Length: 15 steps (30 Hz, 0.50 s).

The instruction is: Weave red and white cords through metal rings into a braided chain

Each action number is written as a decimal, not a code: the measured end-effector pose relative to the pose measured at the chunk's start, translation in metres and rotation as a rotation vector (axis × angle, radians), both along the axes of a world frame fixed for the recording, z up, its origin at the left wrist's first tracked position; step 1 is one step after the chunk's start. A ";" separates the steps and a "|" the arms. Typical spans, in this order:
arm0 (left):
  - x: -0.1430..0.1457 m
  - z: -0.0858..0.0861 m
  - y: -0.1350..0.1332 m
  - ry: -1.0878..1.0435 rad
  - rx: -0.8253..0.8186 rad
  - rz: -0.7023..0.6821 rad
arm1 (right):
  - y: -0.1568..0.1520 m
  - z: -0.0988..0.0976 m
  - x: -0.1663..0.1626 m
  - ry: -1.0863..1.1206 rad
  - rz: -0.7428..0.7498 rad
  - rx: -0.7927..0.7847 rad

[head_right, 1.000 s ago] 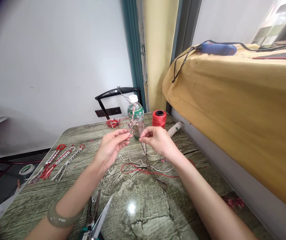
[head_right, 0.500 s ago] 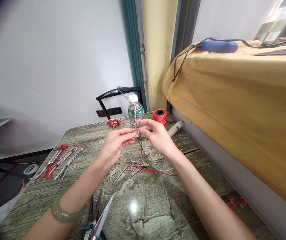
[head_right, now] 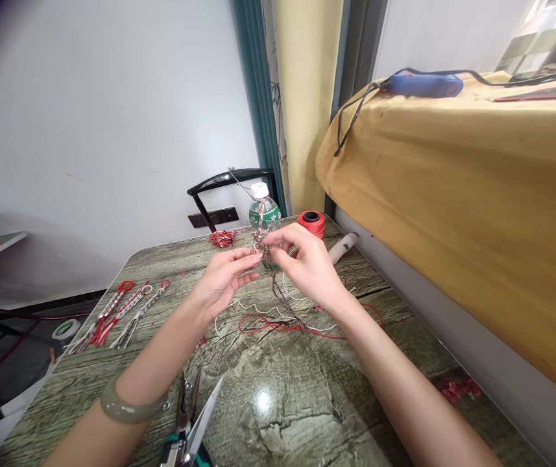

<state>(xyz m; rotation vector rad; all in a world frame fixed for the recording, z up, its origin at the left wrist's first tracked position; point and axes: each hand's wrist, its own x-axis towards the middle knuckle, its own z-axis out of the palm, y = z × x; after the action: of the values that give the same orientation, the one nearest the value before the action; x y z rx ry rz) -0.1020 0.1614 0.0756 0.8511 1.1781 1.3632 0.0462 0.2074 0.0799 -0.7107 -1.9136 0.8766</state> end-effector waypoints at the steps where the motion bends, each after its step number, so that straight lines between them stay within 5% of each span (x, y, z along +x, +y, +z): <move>1: 0.000 0.000 0.000 0.007 0.004 -0.007 | -0.001 0.001 0.000 -0.039 0.012 0.074; 8: -0.001 0.002 -0.001 0.017 0.043 -0.080 | 0.001 0.002 0.001 -0.142 -0.013 0.262; 15: -0.004 -0.001 -0.001 -0.048 0.035 -0.193 | -0.001 0.006 0.006 -0.176 0.069 0.255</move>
<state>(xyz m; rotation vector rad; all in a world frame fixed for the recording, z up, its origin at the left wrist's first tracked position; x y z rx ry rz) -0.1056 0.1605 0.0748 0.9271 1.0105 1.2420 0.0522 0.2066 0.0857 -0.5862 -2.1701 0.6118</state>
